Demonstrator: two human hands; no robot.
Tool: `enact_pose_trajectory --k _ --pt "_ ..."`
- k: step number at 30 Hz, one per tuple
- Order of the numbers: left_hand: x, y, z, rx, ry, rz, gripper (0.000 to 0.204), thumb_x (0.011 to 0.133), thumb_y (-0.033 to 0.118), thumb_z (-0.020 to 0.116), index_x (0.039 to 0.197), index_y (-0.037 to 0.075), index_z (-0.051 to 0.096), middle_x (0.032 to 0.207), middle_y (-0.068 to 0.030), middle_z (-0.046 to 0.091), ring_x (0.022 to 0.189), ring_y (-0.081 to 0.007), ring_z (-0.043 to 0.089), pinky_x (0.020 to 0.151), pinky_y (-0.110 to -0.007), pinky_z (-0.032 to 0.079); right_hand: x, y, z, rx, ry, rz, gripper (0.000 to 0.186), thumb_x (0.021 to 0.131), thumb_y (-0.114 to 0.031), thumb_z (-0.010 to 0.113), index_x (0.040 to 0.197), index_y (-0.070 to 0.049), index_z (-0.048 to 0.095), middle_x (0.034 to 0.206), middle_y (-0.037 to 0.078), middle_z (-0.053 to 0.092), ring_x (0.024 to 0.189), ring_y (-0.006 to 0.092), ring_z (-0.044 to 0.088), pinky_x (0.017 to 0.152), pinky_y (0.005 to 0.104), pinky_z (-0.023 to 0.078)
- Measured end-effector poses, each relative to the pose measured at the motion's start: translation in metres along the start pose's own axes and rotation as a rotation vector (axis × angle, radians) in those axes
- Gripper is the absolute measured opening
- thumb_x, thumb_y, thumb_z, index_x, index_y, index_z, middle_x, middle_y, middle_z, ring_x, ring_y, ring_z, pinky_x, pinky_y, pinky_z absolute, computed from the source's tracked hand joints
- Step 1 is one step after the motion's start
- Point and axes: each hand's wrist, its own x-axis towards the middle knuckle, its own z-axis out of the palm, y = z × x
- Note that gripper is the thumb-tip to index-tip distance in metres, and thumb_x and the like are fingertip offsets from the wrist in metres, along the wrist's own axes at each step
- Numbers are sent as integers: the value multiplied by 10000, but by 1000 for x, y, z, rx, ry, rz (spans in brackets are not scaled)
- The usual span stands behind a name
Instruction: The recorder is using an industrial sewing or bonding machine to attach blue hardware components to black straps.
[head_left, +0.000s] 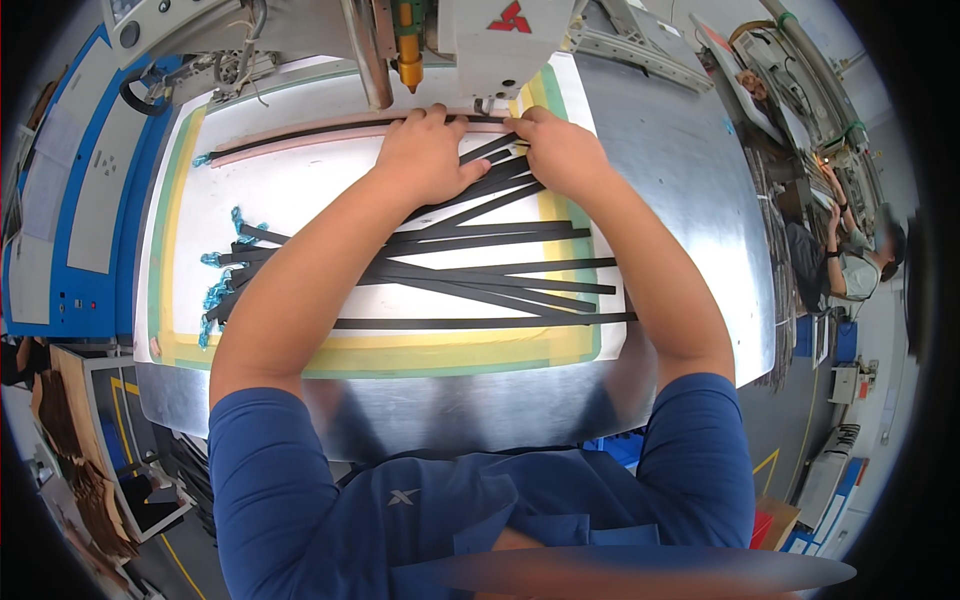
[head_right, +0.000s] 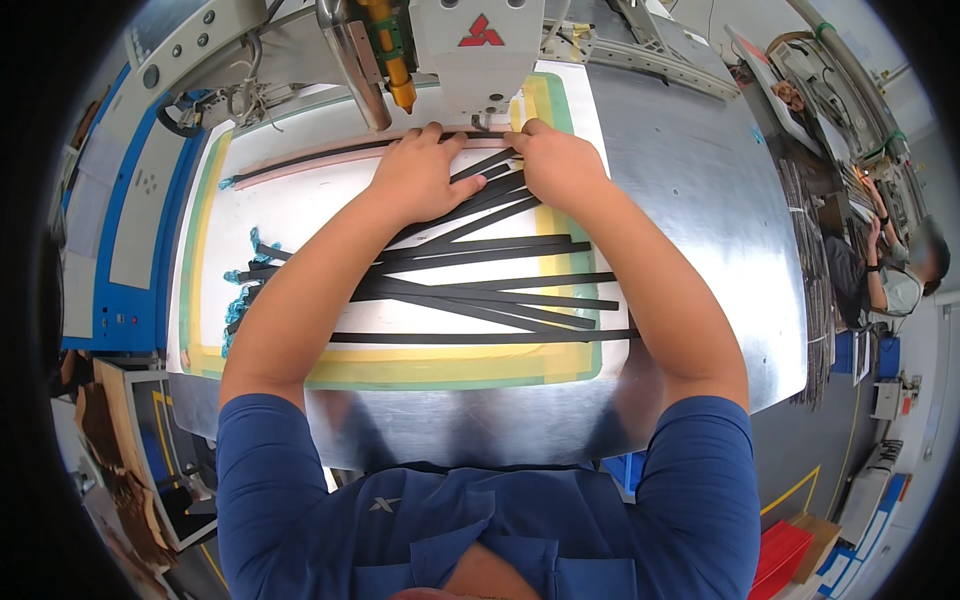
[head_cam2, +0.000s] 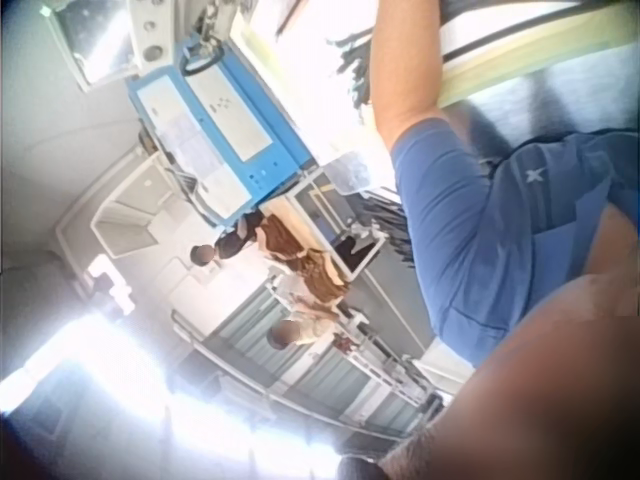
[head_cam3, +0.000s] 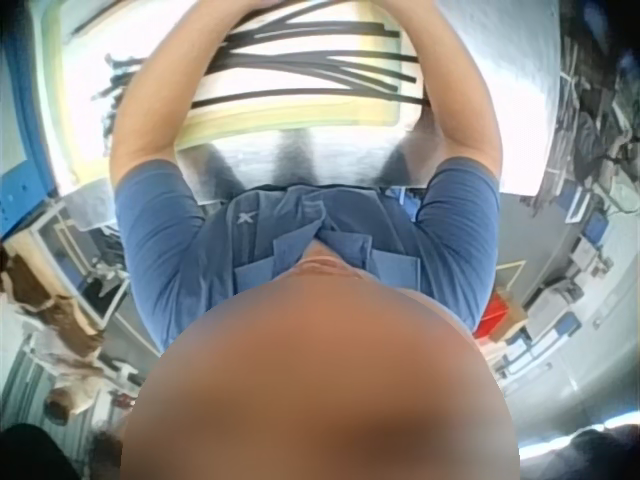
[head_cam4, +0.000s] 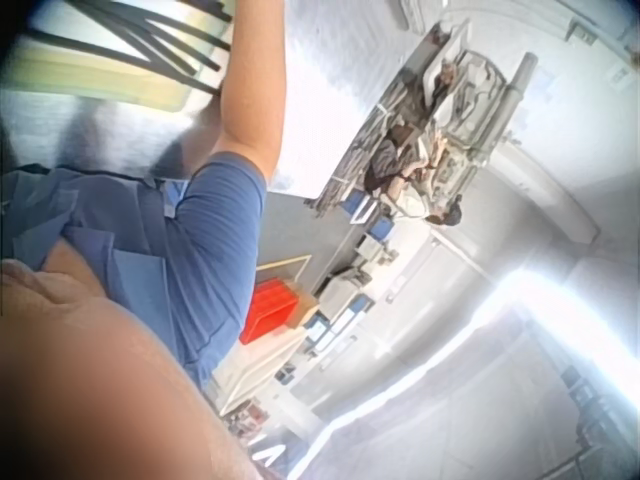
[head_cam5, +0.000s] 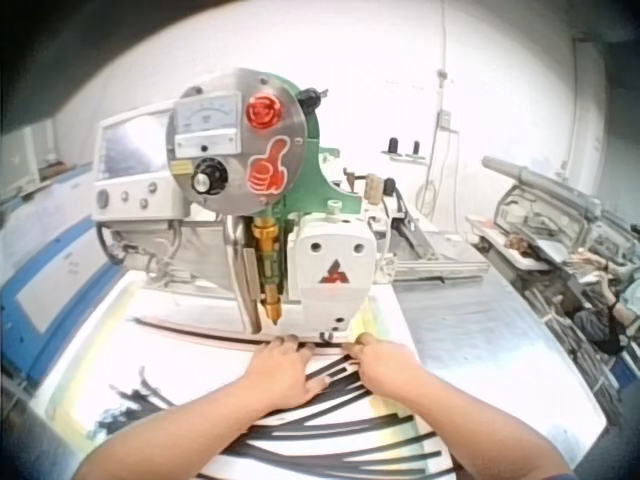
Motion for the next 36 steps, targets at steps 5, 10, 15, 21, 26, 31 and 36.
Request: enact_pose_trajectory --k 5,10,15,21,26,31,36 --pt "0 4 -1 19 -18 -33 738 924 625 648 1461 122 589 1355 -220 568 1262 -401 573 1080 -472 481 -4 -6 0 -15 -18 -68 453 904 -68 601 1339 -163 681 1182 72 668 1074 277 701 885 417 584" --pt "-1 4 3 41 8 -38 755 919 643 647 1467 127 584 1348 -226 566 1263 -408 571 1077 -487 483 -5 -4 1 6 -42 -87 446 911 -105 625 1351 -163 661 1171 76 665 1067 282 699 886 420 584" --pt "-1 5 2 -4 -37 -67 786 910 651 650 1479 114 570 1422 -200 536 1341 -380 514 1117 -546 416 -4 -13 0 71 -10 -62 482 897 -93 628 1371 -177 637 1208 86 645 1062 313 690 900 428 583" --pt "-18 -21 1 17 43 9 751 930 635 634 1475 122 566 1419 -200 558 1321 -377 554 1099 -498 460 4 -18 -2 14 -57 -25 460 925 -122 620 1383 -167 627 1224 103 631 1095 300 689 905 433 590" --pt "-45 -79 -13 37 17 -90 693 975 566 610 1392 12 604 1393 -210 600 1278 -386 597 1074 -480 482 4 -15 -3 20 -80 -17 455 941 -140 602 1395 -154 619 1255 127 626 1114 309 687 920 444 583" --pt "-89 -188 -24 88 59 -246 624 976 553 594 1257 4 689 1309 -211 652 1190 -385 648 1001 -474 524 0 -19 -7 -39 -97 74 477 927 -144 617 1404 -155 618 1220 136 653 1119 323 685 938 453 571" --pt "-127 -262 -24 69 70 -260 574 988 475 606 1348 31 657 1354 -189 640 1232 -369 625 1030 -468 497 -11 1 -24 -25 -231 159 502 881 -221 679 1378 -150 653 1243 170 685 1140 344 678 977 448 551"
